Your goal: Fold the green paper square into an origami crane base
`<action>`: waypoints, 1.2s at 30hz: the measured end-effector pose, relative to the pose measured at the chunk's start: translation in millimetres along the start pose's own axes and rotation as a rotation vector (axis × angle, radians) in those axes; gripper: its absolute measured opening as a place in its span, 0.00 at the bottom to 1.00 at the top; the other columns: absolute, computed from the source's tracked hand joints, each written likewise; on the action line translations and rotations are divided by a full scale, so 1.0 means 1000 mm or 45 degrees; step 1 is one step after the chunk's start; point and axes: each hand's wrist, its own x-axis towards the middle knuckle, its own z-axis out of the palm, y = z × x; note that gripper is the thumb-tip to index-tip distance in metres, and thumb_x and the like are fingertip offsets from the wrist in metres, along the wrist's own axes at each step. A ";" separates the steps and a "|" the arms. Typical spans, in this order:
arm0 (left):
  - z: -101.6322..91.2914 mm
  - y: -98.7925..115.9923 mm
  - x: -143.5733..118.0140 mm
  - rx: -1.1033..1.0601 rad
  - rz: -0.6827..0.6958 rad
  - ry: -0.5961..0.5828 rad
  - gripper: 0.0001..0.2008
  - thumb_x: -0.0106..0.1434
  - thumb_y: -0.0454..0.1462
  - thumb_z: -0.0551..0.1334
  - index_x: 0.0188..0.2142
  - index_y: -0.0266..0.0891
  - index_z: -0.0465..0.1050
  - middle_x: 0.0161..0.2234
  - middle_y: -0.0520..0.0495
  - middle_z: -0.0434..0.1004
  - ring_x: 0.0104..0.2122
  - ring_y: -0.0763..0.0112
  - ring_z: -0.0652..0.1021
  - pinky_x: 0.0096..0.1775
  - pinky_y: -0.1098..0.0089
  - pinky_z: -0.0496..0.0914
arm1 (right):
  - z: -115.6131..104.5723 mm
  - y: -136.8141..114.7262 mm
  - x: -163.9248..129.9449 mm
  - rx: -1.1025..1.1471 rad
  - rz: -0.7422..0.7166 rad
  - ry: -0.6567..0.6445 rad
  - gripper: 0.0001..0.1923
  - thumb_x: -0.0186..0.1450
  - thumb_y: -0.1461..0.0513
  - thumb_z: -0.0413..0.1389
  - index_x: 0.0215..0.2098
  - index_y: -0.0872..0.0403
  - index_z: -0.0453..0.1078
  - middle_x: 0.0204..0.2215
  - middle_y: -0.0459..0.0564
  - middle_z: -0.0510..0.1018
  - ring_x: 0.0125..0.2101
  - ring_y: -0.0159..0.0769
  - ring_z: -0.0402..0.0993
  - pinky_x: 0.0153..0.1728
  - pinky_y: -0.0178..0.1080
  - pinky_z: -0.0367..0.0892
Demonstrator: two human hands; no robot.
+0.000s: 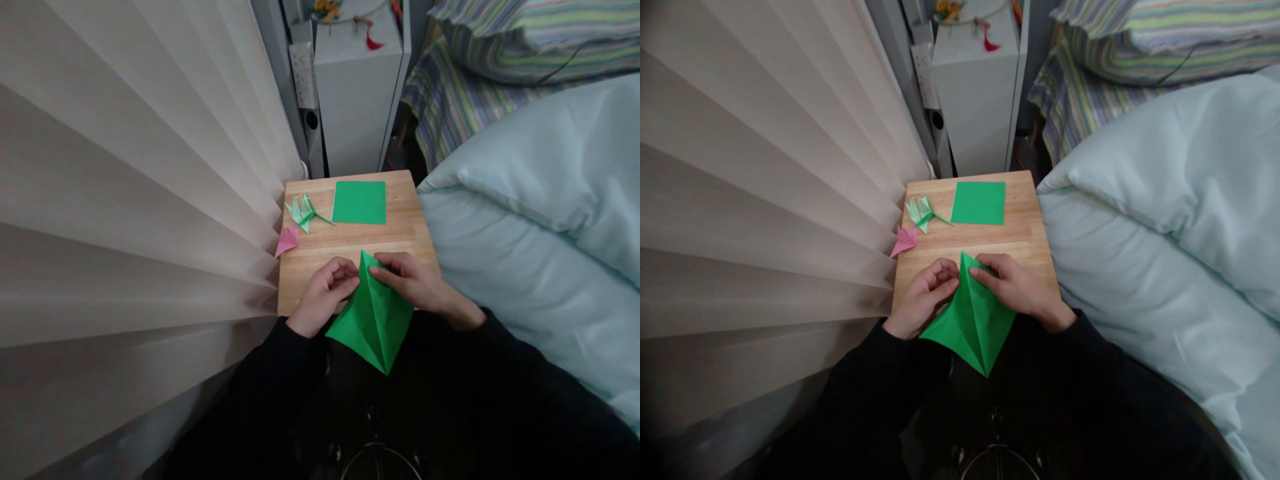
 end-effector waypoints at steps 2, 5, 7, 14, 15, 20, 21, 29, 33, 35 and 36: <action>0.002 -0.004 0.004 -0.025 0.017 0.042 0.19 0.54 0.41 0.77 0.41 0.41 0.75 0.32 0.53 0.77 0.30 0.75 0.74 0.35 0.73 0.67 | 0.004 -0.001 0.000 -0.050 -0.021 0.011 0.19 0.73 0.50 0.53 0.29 0.53 0.67 0.25 0.43 0.67 0.28 0.33 0.63 0.30 0.37 0.59; 0.000 -0.008 0.008 0.052 0.121 0.082 0.17 0.52 0.41 0.78 0.36 0.38 0.76 0.29 0.52 0.76 0.30 0.74 0.75 0.36 0.72 0.68 | 0.009 -0.003 -0.002 -0.078 -0.032 0.064 0.16 0.73 0.52 0.54 0.31 0.53 0.69 0.26 0.44 0.69 0.29 0.34 0.64 0.31 0.38 0.59; -0.002 -0.011 0.009 0.126 0.204 0.115 0.15 0.53 0.41 0.77 0.32 0.36 0.76 0.28 0.52 0.76 0.30 0.75 0.74 0.36 0.72 0.69 | 0.013 -0.005 -0.003 -0.050 -0.050 0.137 0.14 0.71 0.53 0.57 0.33 0.53 0.70 0.28 0.45 0.72 0.31 0.35 0.67 0.34 0.39 0.61; 0.005 -0.009 0.003 0.265 0.278 0.152 0.13 0.55 0.42 0.75 0.31 0.37 0.76 0.28 0.51 0.76 0.30 0.73 0.75 0.33 0.72 0.69 | 0.024 -0.012 -0.002 0.092 -0.116 0.359 0.09 0.65 0.57 0.64 0.33 0.53 0.71 0.29 0.44 0.75 0.33 0.34 0.70 0.37 0.39 0.63; 0.006 -0.008 0.002 0.272 0.283 0.145 0.13 0.55 0.42 0.75 0.31 0.37 0.76 0.28 0.51 0.76 0.29 0.73 0.74 0.33 0.72 0.70 | 0.024 -0.012 -0.002 0.120 -0.117 0.360 0.09 0.65 0.58 0.64 0.32 0.53 0.71 0.29 0.44 0.75 0.32 0.34 0.69 0.37 0.39 0.63; 0.005 -0.003 0.000 0.219 0.238 0.078 0.15 0.58 0.45 0.74 0.32 0.37 0.76 0.28 0.52 0.75 0.29 0.74 0.73 0.34 0.72 0.68 | 0.022 -0.012 -0.004 0.343 -0.049 0.292 0.12 0.63 0.56 0.67 0.32 0.53 0.72 0.26 0.42 0.72 0.29 0.31 0.66 0.32 0.37 0.61; 0.004 -0.001 0.000 0.193 0.208 0.062 0.15 0.58 0.46 0.74 0.32 0.36 0.77 0.27 0.52 0.75 0.28 0.75 0.72 0.34 0.72 0.67 | 0.021 -0.012 -0.004 0.398 -0.023 0.277 0.12 0.62 0.55 0.68 0.32 0.53 0.72 0.26 0.42 0.72 0.28 0.31 0.65 0.31 0.37 0.60; -0.003 0.003 -0.004 0.050 -0.028 -0.161 0.20 0.60 0.52 0.72 0.34 0.36 0.78 0.28 0.51 0.73 0.28 0.75 0.71 0.33 0.71 0.64 | 0.012 -0.018 -0.005 0.578 0.023 0.261 0.15 0.56 0.55 0.73 0.31 0.53 0.74 0.27 0.44 0.76 0.30 0.32 0.70 0.33 0.36 0.64; 0.001 0.000 -0.006 -0.008 -0.048 -0.195 0.18 0.60 0.50 0.73 0.37 0.37 0.78 0.32 0.50 0.75 0.31 0.74 0.73 0.35 0.72 0.66 | 0.014 -0.017 -0.005 0.597 0.052 0.191 0.14 0.57 0.55 0.72 0.31 0.53 0.75 0.27 0.44 0.77 0.28 0.31 0.71 0.31 0.36 0.65; 0.002 0.001 -0.006 0.116 -0.019 -0.164 0.17 0.55 0.46 0.76 0.37 0.38 0.78 0.32 0.51 0.76 0.32 0.74 0.73 0.35 0.72 0.66 | 0.015 -0.015 -0.005 0.584 0.050 0.185 0.14 0.56 0.55 0.73 0.31 0.53 0.75 0.27 0.44 0.78 0.28 0.31 0.72 0.32 0.36 0.66; 0.003 0.001 -0.005 0.181 0.001 -0.143 0.17 0.55 0.45 0.77 0.36 0.38 0.77 0.32 0.51 0.76 0.32 0.74 0.73 0.35 0.72 0.66 | 0.015 -0.014 -0.004 0.577 0.047 0.183 0.14 0.56 0.55 0.73 0.31 0.53 0.76 0.27 0.44 0.79 0.29 0.31 0.73 0.32 0.36 0.67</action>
